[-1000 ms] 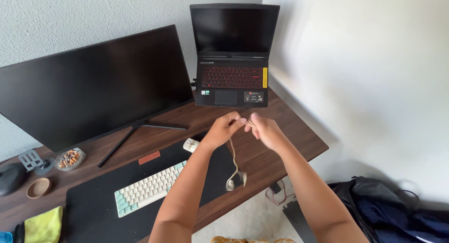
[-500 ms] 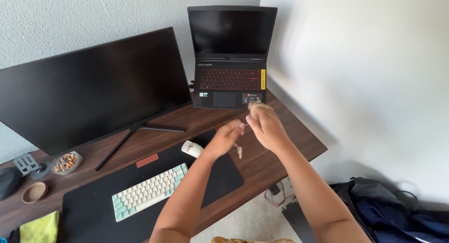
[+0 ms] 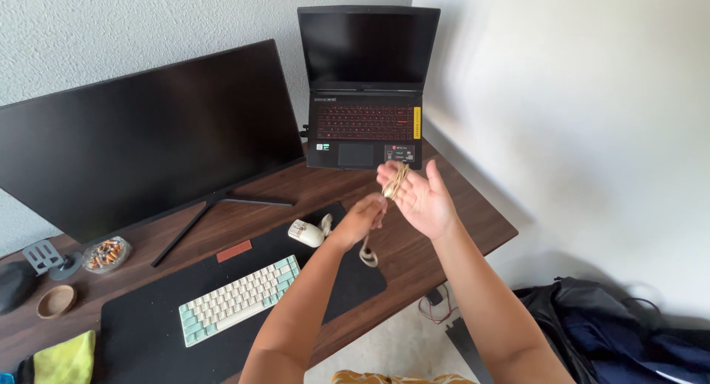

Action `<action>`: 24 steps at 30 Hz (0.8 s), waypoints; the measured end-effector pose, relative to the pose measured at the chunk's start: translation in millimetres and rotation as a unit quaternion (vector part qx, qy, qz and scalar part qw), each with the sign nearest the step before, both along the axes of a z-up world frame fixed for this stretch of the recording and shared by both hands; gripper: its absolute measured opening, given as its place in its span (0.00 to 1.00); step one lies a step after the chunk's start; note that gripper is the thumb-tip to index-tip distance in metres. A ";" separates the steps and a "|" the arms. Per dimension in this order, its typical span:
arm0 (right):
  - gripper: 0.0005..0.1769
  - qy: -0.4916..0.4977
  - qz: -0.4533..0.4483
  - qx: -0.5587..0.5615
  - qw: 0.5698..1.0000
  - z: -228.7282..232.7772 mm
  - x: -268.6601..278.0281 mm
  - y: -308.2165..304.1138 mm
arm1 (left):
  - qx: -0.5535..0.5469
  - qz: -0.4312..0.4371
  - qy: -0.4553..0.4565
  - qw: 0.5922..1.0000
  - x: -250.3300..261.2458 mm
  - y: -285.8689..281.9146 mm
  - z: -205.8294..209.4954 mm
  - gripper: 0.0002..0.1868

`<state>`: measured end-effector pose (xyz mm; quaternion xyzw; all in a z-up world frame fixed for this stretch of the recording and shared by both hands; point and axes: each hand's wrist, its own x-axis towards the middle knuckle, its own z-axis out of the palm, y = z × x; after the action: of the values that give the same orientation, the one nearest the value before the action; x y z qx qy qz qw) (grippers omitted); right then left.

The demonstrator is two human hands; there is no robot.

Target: Organizing and cleaning a home office desk by wiping surfaces and putting items into storage bags.

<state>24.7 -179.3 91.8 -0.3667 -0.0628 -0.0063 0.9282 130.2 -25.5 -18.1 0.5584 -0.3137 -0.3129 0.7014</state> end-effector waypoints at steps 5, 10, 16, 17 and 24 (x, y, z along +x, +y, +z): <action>0.51 -0.014 -0.088 -0.128 0.988 -6.8 5.3 -0.8 | 0.080 -0.033 -0.089 0.992 -19.9 18.9 32.5 0.14; 0.46 -0.002 -0.137 -0.459 0.878 -14.3 0.0 -1.3 | 0.142 -0.036 -0.206 0.968 -20.9 31.7 68.2 0.10; 0.28 0.053 -0.063 -0.651 0.755 -0.7 -13.1 5.2 | 0.063 0.023 -0.294 0.954 -8.8 33.1 77.3 0.08; 0.22 0.045 -0.046 -0.595 0.801 0.0 -12.2 5.2 | 0.059 0.032 -0.221 0.973 -9.4 29.7 72.2 0.07; 0.12 0.008 0.058 -0.127 0.990 -42.5 5.3 -12.2 | -0.128 0.058 -0.018 0.990 -41.2 2.2 72.7 0.14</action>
<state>29.9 -191.5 49.3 -0.4772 -0.0765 0.0581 0.8735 88.9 -23.3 54.6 0.4870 -0.3305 -0.2194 0.7781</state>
